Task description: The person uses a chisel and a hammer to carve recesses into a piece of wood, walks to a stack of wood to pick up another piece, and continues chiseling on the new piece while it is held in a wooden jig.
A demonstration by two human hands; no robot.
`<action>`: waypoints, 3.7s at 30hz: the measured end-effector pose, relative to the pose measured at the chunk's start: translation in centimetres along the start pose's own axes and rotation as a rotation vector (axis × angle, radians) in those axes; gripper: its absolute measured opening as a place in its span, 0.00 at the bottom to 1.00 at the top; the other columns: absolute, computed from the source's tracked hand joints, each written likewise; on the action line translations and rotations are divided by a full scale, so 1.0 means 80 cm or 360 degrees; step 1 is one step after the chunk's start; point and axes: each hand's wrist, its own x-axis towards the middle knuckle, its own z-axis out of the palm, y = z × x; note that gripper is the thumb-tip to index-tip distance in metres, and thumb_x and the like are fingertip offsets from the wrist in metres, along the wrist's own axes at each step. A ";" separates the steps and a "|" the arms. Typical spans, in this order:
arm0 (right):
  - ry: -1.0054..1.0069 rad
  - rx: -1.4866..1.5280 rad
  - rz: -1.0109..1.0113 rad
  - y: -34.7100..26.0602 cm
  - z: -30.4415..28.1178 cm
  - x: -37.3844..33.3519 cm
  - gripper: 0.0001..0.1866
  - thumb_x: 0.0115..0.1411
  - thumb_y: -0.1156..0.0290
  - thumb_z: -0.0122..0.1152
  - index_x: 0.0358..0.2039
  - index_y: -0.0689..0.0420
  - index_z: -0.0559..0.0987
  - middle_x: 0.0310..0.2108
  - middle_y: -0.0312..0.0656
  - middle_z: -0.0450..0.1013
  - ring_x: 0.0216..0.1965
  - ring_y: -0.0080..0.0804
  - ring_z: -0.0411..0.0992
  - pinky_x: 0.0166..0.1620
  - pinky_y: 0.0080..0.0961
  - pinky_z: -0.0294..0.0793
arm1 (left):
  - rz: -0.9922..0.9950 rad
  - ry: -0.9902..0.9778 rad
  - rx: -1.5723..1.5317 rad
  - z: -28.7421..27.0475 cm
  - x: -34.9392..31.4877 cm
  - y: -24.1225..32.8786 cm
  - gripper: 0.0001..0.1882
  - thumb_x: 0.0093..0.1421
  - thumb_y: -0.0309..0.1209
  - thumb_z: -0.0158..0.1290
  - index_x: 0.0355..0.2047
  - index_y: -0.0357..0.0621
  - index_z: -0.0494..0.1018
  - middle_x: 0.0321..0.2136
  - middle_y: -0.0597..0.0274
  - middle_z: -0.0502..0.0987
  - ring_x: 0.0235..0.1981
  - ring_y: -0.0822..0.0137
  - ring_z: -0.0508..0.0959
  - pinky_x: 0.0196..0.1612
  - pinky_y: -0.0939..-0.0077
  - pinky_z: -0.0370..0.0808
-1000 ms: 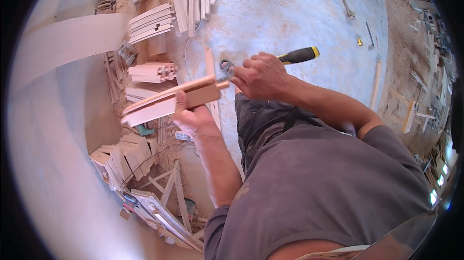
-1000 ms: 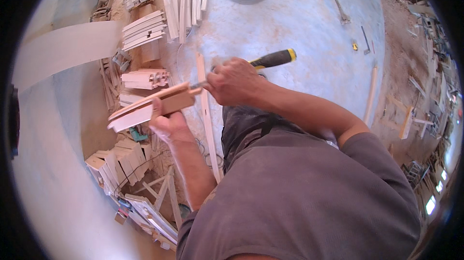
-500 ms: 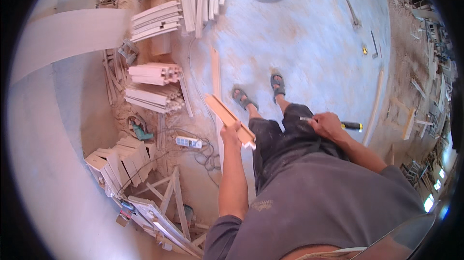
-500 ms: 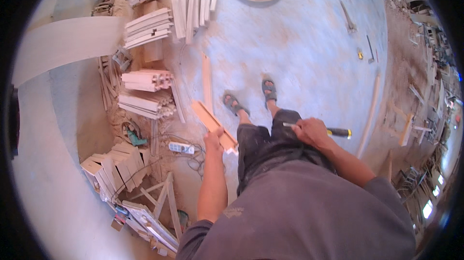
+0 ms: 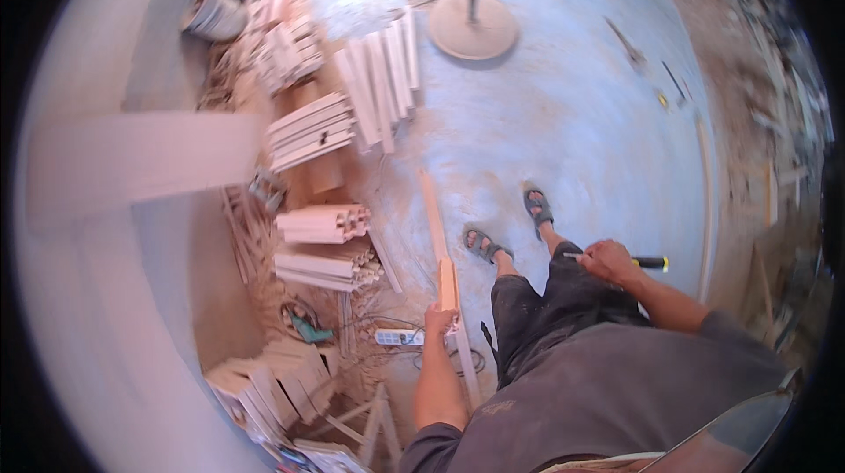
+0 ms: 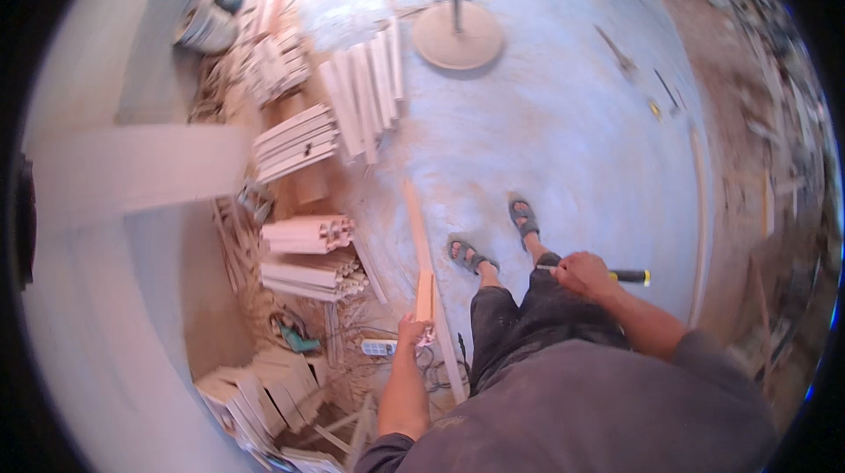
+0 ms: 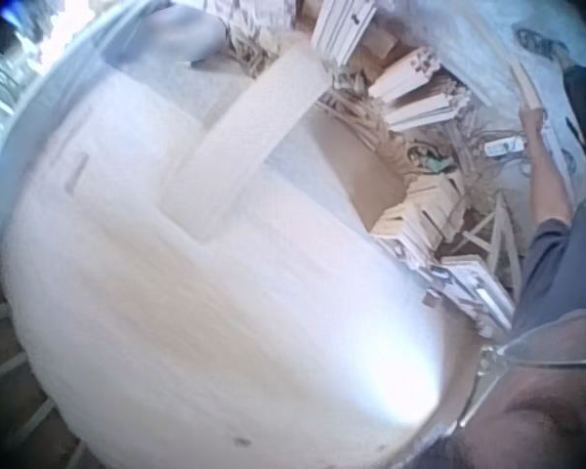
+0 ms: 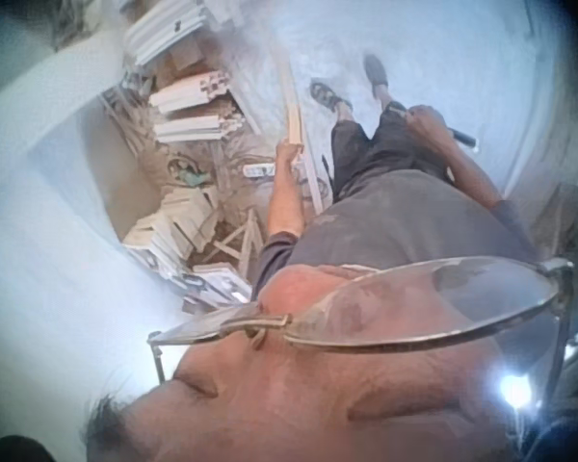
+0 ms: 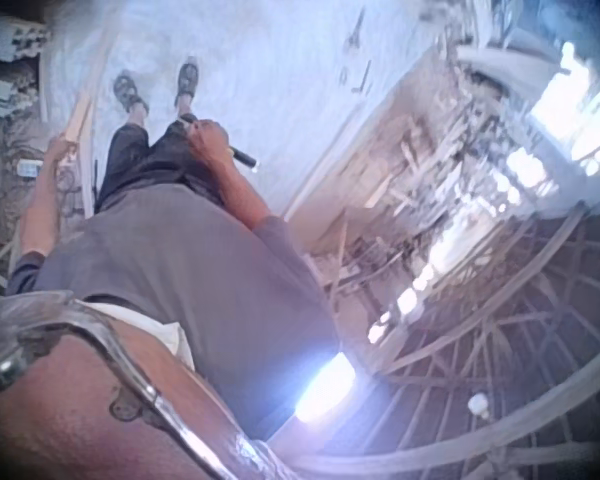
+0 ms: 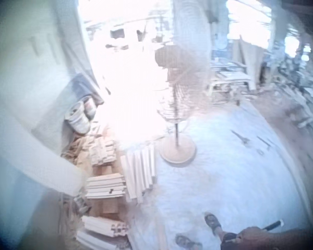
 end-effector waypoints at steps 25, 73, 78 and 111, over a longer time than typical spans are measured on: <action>0.0342 0.1137 0.0868 0.330 0.170 -0.217 0.25 0.58 0.53 0.53 0.47 0.57 0.82 0.48 0.53 0.79 0.50 0.54 0.78 0.52 0.48 0.77 | 0.0409 -0.0056 0.1125 0.174 -0.072 -0.049 0.43 0.49 0.30 0.66 0.64 0.31 0.61 0.45 0.44 0.79 0.42 0.53 0.78 0.44 0.61 0.75; 0.0618 0.2557 0.1939 1.003 0.232 -0.221 0.08 0.53 0.70 0.60 0.21 0.53 0.85 0.26 0.51 0.80 0.32 0.47 0.81 0.35 0.42 0.79 | 0.1826 -0.0695 0.2923 1.604 -0.296 0.549 0.30 0.61 0.28 0.58 0.60 0.25 0.66 0.33 0.58 0.82 0.32 0.72 0.78 0.39 0.77 0.76; 0.1283 0.1536 0.1793 1.268 0.060 -0.234 0.05 0.53 0.69 0.59 0.26 0.52 0.82 0.23 0.46 0.79 0.30 0.46 0.80 0.33 0.42 0.78 | 0.1073 -0.0644 0.2678 1.620 -0.294 0.526 0.32 0.65 0.39 0.61 0.61 0.28 0.68 0.37 0.57 0.84 0.36 0.74 0.80 0.38 0.76 0.76; 0.1137 0.2928 0.2189 1.890 -0.731 -0.004 0.21 0.57 0.54 0.52 0.34 0.57 0.85 0.37 0.57 0.80 0.40 0.57 0.78 0.46 0.47 0.78 | -0.0100 -0.1501 0.3074 2.414 -0.371 1.093 0.12 0.65 0.28 0.57 0.44 0.33 0.82 0.37 0.65 0.83 0.36 0.74 0.78 0.40 0.78 0.75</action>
